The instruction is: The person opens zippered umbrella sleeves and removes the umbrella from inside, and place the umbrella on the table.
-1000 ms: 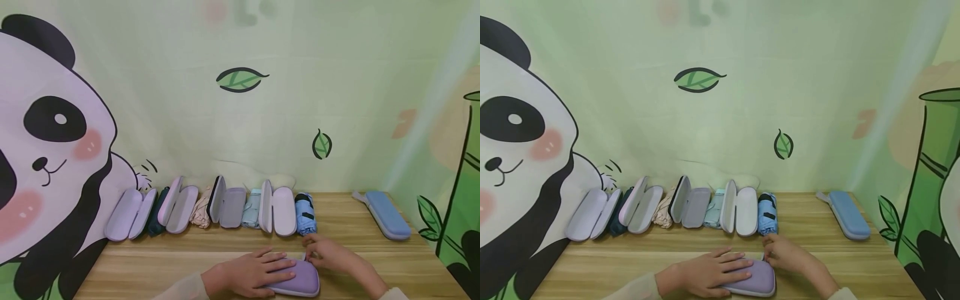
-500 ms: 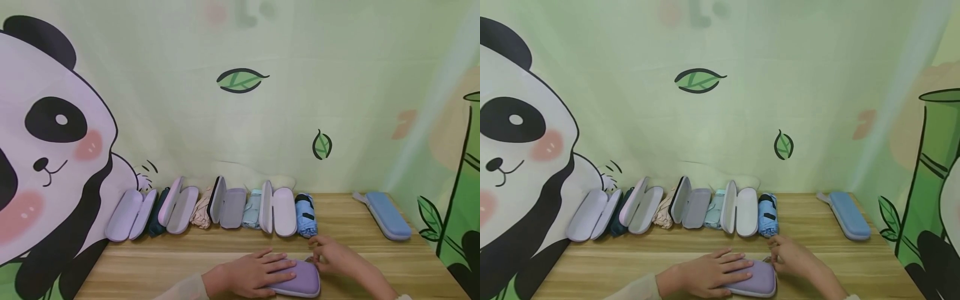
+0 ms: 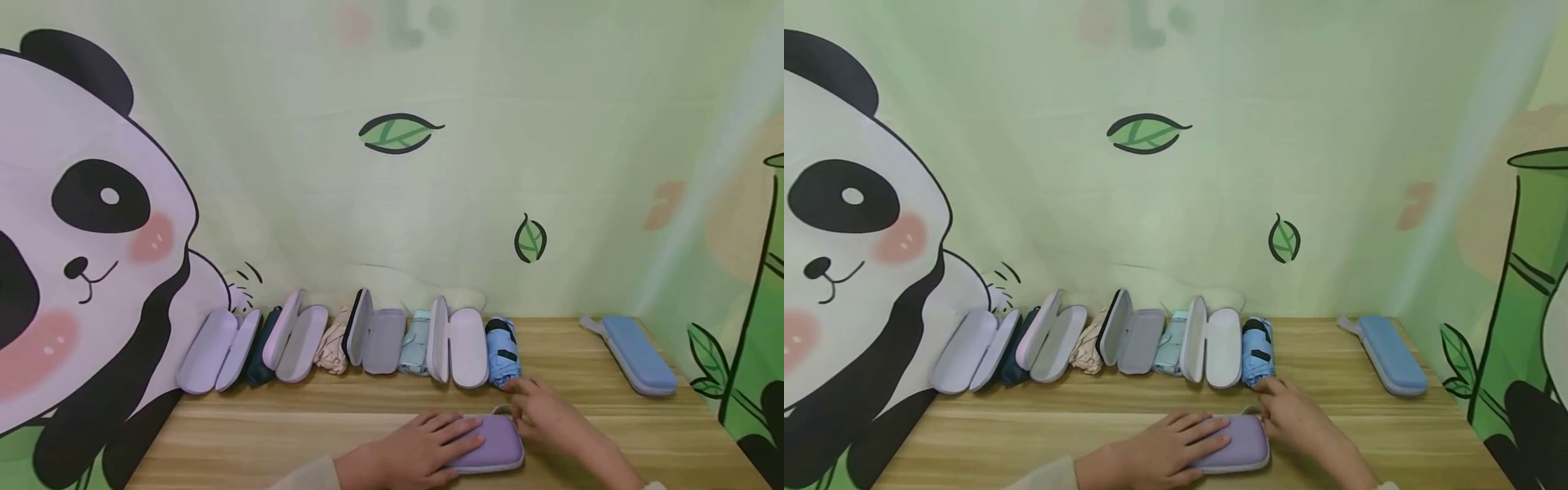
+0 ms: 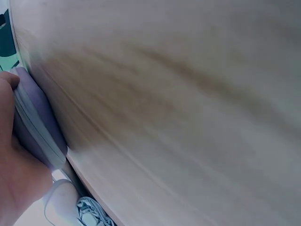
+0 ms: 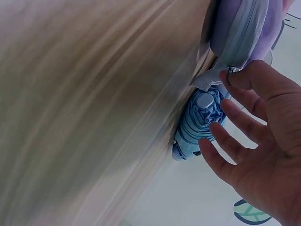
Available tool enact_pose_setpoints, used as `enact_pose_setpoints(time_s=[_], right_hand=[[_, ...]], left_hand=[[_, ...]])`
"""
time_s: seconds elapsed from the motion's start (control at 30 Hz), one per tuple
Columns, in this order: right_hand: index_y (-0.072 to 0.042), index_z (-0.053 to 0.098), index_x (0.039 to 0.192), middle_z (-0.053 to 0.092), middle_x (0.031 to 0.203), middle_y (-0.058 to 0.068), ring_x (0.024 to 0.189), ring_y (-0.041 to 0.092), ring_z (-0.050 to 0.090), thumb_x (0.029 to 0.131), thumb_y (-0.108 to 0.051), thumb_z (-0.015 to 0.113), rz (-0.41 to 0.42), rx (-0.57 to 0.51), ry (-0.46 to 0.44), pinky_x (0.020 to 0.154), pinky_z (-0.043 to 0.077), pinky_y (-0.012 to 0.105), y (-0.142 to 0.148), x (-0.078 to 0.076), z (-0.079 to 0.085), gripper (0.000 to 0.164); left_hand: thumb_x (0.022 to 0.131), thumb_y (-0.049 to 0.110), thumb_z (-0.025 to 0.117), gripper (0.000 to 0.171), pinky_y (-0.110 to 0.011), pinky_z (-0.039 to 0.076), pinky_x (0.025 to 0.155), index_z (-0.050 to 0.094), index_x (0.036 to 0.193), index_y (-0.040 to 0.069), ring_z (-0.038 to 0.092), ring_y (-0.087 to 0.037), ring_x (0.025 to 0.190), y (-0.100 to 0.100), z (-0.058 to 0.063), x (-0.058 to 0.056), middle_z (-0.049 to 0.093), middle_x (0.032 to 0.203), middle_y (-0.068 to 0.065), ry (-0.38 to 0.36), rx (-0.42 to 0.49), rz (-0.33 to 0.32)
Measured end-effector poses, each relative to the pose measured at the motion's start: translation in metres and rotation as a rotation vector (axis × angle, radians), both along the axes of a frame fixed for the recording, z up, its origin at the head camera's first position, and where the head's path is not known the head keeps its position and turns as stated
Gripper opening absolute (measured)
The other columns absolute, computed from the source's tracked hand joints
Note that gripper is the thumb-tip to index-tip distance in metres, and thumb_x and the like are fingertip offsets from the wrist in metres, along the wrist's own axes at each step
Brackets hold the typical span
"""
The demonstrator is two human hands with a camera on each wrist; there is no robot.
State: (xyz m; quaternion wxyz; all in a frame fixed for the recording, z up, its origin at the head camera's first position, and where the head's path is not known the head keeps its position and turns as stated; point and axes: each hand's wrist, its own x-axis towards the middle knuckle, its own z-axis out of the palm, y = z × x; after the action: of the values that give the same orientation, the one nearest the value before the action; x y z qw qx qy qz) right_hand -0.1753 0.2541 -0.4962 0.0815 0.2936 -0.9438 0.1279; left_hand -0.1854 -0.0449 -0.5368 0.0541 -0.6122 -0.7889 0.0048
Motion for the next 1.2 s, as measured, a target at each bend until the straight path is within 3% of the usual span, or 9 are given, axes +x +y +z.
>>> enact_pose_setpoints(time_s=[0.23,0.7,0.87,1.03,1.2], right_hand=[[-0.024,0.061,0.067,0.064,0.118,0.010,0.106,0.032,0.058,0.070,-0.005,0.078,0.023,0.003,0.062,0.087,0.051,0.049,0.005,0.001,0.001,0.025],[-0.022,0.066,0.070,0.065,0.120,0.013,0.109,0.037,0.059,0.074,-0.006,0.080,-0.044,-0.054,-0.011,0.092,0.049,0.056,0.006,0.008,0.000,0.022],[-0.024,0.064,0.065,0.065,0.120,0.012,0.108,0.035,0.058,0.070,-0.005,0.078,-0.040,-0.044,-0.013,0.091,0.050,0.054,0.005,0.008,0.000,0.024],[-0.024,0.062,0.062,0.065,0.119,0.011,0.106,0.033,0.057,0.066,-0.005,0.078,-0.007,-0.040,0.005,0.088,0.050,0.053,0.005,0.011,-0.002,0.025],[-0.025,0.062,0.065,0.064,0.121,0.013,0.107,0.034,0.057,0.070,-0.006,0.078,-0.004,-0.058,-0.016,0.090,0.049,0.054,0.004,0.015,-0.003,0.026]], left_hand=[[0.109,0.044,0.036,0.063,-0.040,0.038,0.112,0.015,0.165,0.022,0.028,-0.020,0.150,0.005,0.003,0.007,0.013,0.171,0.000,0.020,0.035,0.076],[0.109,0.045,0.039,0.064,-0.039,0.045,0.101,0.017,0.165,0.024,0.032,-0.019,0.147,0.009,-0.002,0.014,0.014,0.170,0.001,-0.006,0.033,0.174],[0.108,0.045,0.042,0.063,-0.037,0.047,0.097,0.023,0.164,0.023,0.037,-0.021,0.143,0.012,0.000,0.018,0.021,0.169,-0.001,0.035,0.048,0.197],[0.108,0.046,0.042,0.063,-0.036,0.046,0.094,0.022,0.164,0.024,0.038,-0.022,0.142,0.016,0.000,0.021,0.018,0.169,0.000,-0.034,0.042,0.268],[0.107,0.045,0.044,0.065,-0.037,0.046,0.092,0.021,0.164,0.024,0.037,-0.024,0.142,0.021,0.001,0.023,0.016,0.170,0.001,-0.092,0.035,0.327]])
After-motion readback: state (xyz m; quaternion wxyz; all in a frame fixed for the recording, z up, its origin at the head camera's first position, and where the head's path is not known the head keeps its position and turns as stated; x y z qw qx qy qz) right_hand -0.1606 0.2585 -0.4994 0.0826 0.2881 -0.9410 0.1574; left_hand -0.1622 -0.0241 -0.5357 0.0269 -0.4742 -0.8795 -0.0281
